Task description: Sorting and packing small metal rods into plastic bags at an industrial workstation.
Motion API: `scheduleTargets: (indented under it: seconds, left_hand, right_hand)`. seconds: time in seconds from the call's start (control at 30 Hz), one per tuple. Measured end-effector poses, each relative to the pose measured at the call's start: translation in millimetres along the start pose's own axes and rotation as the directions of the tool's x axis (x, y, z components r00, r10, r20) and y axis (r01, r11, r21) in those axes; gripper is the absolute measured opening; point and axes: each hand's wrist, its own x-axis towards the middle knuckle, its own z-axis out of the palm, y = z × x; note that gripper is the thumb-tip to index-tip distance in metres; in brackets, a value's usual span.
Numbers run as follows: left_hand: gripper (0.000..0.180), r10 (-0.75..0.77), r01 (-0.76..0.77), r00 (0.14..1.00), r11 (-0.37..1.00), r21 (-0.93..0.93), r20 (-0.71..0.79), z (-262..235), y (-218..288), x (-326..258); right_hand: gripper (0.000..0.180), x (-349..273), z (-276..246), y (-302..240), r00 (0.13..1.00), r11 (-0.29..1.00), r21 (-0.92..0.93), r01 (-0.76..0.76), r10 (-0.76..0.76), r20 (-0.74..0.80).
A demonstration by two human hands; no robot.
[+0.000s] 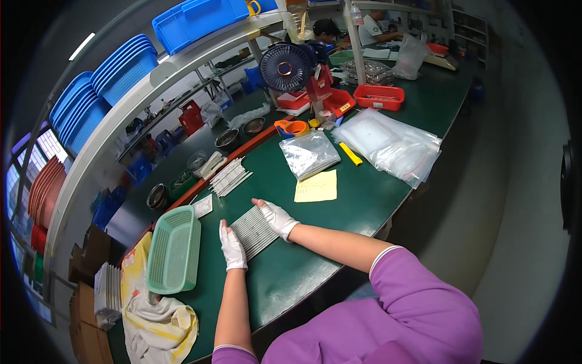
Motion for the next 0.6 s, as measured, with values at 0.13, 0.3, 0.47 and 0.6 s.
scheduleTargets:
  seconds: [0.13, 0.3, 0.47, 0.6]
  left_hand:
    - [0.048, -0.017, 0.017, 1.000, 0.999, 0.049, -0.013, 2.3, 7.6, -1.4]
    - [0.044, 0.184, -0.170, 0.982, 0.808, 0.564, 0.032, 5.3, -9.1, 6.6]
    - [0.051, 0.129, -0.223, 0.975, 0.628, 0.746, 0.183, 18.7, 34.6, 31.2]
    - [0.054, -0.047, -0.222, 0.950, 0.588, 0.777, 0.307, 30.0, 30.4, 33.7]
  right_hand:
    - [0.068, 0.7, -3.2, -5.1, 0.999, 0.999, -0.034, -0.024, 0.024, -0.023]
    - [0.068, 12.4, -25.6, -12.6, 0.997, 0.937, 0.341, -0.078, 0.083, 0.001]
    - [0.056, 11.7, -57.0, -17.9, 0.992, 0.935, 0.355, -0.022, 0.066, -0.112]
    - [0.045, 5.0, -46.5, -19.8, 0.999, 0.938, 0.346, 0.038, -0.036, -0.012]
